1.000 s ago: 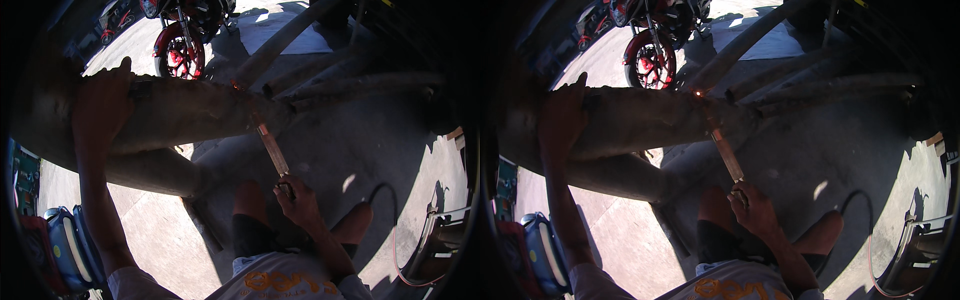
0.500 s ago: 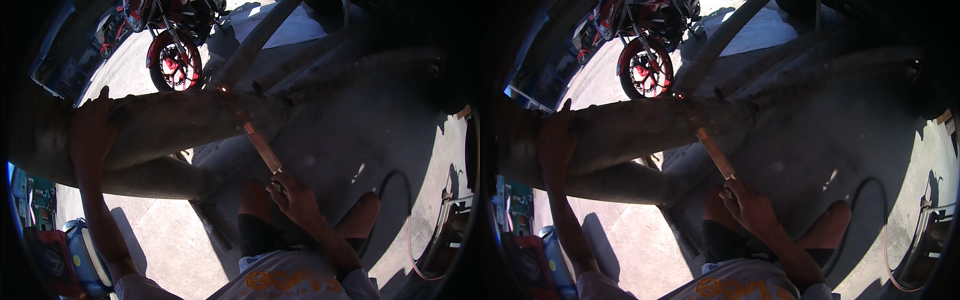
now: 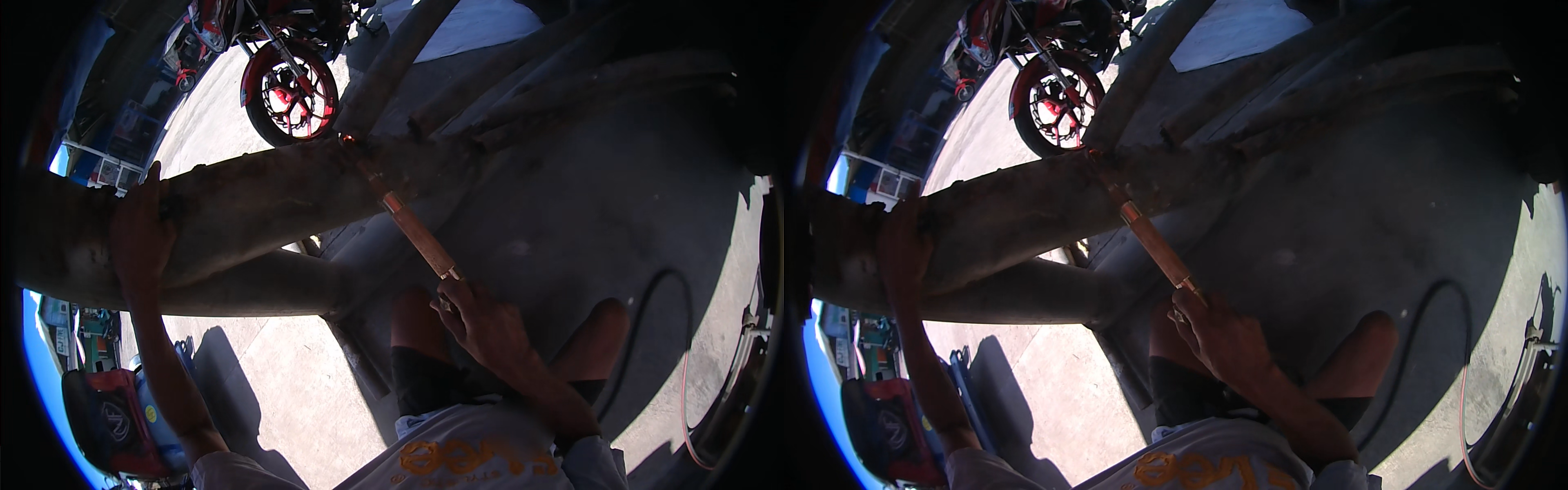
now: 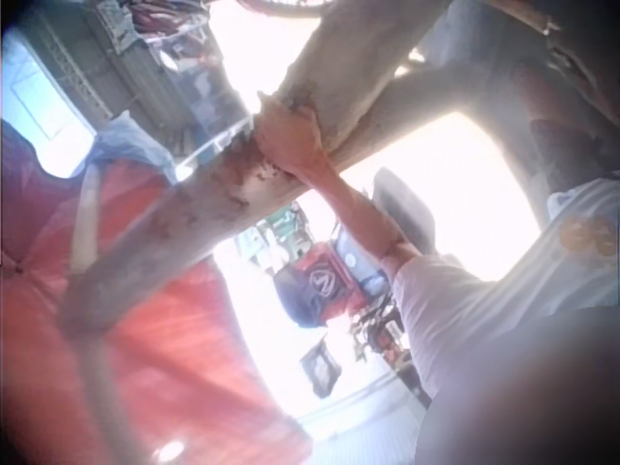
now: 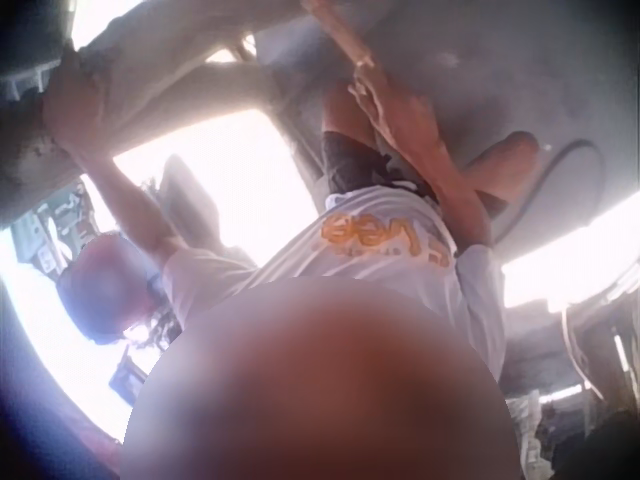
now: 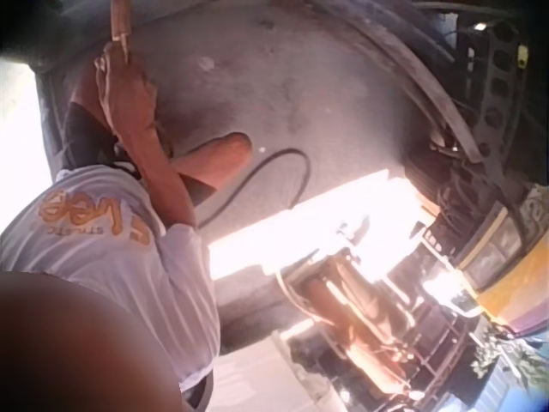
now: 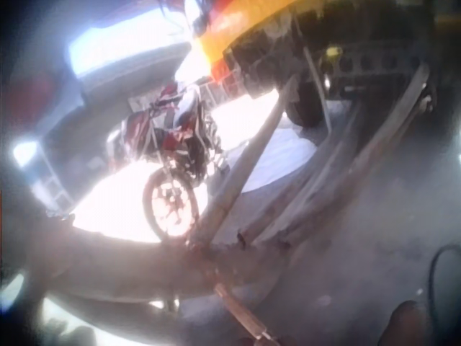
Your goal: The person uses a welding torch to join metal pipes of a frame structure. They position the torch at the joint, apply heat, and move along the seam to create a weld.
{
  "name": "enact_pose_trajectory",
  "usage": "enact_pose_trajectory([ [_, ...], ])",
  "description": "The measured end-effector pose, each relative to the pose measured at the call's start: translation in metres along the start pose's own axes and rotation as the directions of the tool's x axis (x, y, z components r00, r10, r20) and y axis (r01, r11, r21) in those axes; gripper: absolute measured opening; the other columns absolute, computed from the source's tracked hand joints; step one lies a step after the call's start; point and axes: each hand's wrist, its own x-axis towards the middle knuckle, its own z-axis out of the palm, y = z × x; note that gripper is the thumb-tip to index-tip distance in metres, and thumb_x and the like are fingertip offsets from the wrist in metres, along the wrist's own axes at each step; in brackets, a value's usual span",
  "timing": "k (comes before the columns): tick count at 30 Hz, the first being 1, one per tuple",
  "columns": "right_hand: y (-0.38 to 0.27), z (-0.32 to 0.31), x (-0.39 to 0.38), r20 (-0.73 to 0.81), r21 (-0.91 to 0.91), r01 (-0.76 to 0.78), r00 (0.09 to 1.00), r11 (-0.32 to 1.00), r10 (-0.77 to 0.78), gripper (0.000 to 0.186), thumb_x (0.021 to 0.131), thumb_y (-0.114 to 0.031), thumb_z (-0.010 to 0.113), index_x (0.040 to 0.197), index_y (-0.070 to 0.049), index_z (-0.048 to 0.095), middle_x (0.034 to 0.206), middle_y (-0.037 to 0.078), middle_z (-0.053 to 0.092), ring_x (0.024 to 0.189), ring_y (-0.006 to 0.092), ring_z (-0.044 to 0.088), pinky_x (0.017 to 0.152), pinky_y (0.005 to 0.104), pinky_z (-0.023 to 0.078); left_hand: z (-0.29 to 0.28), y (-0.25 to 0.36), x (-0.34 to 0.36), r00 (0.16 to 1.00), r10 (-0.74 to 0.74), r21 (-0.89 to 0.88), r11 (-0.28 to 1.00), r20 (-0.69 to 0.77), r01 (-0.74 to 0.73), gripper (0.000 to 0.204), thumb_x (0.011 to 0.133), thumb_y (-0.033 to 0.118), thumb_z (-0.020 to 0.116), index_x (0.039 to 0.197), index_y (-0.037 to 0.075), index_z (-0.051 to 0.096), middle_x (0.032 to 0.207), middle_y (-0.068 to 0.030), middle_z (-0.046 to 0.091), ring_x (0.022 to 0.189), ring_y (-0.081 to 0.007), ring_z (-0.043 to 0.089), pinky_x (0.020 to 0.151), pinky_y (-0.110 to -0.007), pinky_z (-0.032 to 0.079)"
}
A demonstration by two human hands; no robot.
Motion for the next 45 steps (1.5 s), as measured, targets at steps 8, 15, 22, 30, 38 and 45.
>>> enact_pose_trajectory([
  [8, -0.005, 0.0, 0.002, 0.005, -0.026, 0.044, 0.999, 0.999, -0.044, 0.043, 0.104, -0.038, 0.076, 0.137, -0.014, 0.061, 0.101, 0.013, 0.072, 0.071, 0.0265, 0.077, 0.052, 0.0392, 0.062, 0.0, 0.002, -0.002, 1.0, -0.007, 0.061, 0.998, -0.009, 0.007, 0.079, 0.091, 0.004, 0.078, 0.165, 0.017, 0.054, 0.14, -0.0135, 0.074, 0.138, -0.0354, 0.067, 0.121, -0.052, 0.05],
  [15, -0.014, -0.002, 0.002, 0.046, -0.063, 0.024, 0.999, 0.998, -0.021, 0.039, 0.105, -0.03, 0.077, 0.136, -0.011, 0.062, 0.102, 0.017, 0.071, 0.07, 0.0305, 0.078, 0.054, 0.0392, 0.064, 0.0, 0.004, 0.0, 0.999, 0.017, 0.017, 1.0, -0.048, -0.016, 0.077, 0.091, 0.006, 0.078, 0.164, 0.015, 0.054, 0.133, -0.015, 0.074, 0.127, -0.0356, 0.07, 0.113, -0.052, 0.054],
  [22, -0.012, 0.006, 0.0, 0.03, -0.05, 0.006, 1.0, 0.999, -0.004, 0.041, 0.105, -0.032, 0.078, 0.137, -0.011, 0.063, 0.103, 0.014, 0.071, 0.07, 0.0302, 0.078, 0.054, 0.0406, 0.064, 0.002, 0.002, -0.003, 0.992, 0.068, 0.041, 0.997, -0.106, -0.064, 0.076, 0.09, 0.004, 0.077, 0.162, 0.014, 0.055, 0.131, -0.0156, 0.074, 0.124, -0.0355, 0.07, 0.111, -0.051, 0.055],
  [30, -0.007, 0.011, 0.001, 0.02, -0.056, 0.014, 1.0, 0.998, -0.012, 0.038, 0.105, -0.032, 0.078, 0.135, -0.013, 0.063, 0.102, 0.013, 0.071, 0.07, 0.03, 0.078, 0.053, 0.0409, 0.064, -0.001, 0.005, 0.0, 0.995, 0.042, 0.027, 0.999, -0.087, -0.04, 0.078, 0.088, 0.003, 0.077, 0.162, 0.014, 0.056, 0.13, -0.0146, 0.074, 0.124, -0.0351, 0.07, 0.11, -0.05, 0.055],
  [38, 0.002, 0.018, -0.001, 0.011, -0.065, 0.016, 1.0, 0.998, -0.015, 0.042, 0.105, -0.035, 0.075, 0.14, -0.016, 0.061, 0.103, 0.014, 0.073, 0.069, 0.0292, 0.078, 0.052, 0.0409, 0.063, -0.003, 0.006, -0.001, 0.999, 0.022, 0.021, 1.0, -0.042, -0.021, 0.08, 0.086, 0.004, 0.079, 0.162, 0.013, 0.055, 0.127, -0.0158, 0.072, 0.121, -0.0365, 0.07, 0.109, -0.051, 0.056],
  [45, 0.004, 0.019, -0.001, 0.006, -0.084, 0.026, 1.0, 0.996, -0.026, 0.041, 0.105, -0.035, 0.075, 0.138, -0.016, 0.062, 0.102, 0.014, 0.072, 0.067, 0.0295, 0.077, 0.053, 0.0411, 0.063, 0.002, 0.003, 0.0, 0.997, 0.034, 0.027, 0.999, -0.063, -0.032, 0.08, 0.087, 0.004, 0.079, 0.162, 0.014, 0.055, 0.13, -0.0154, 0.073, 0.124, -0.0364, 0.069, 0.111, -0.052, 0.055],
])
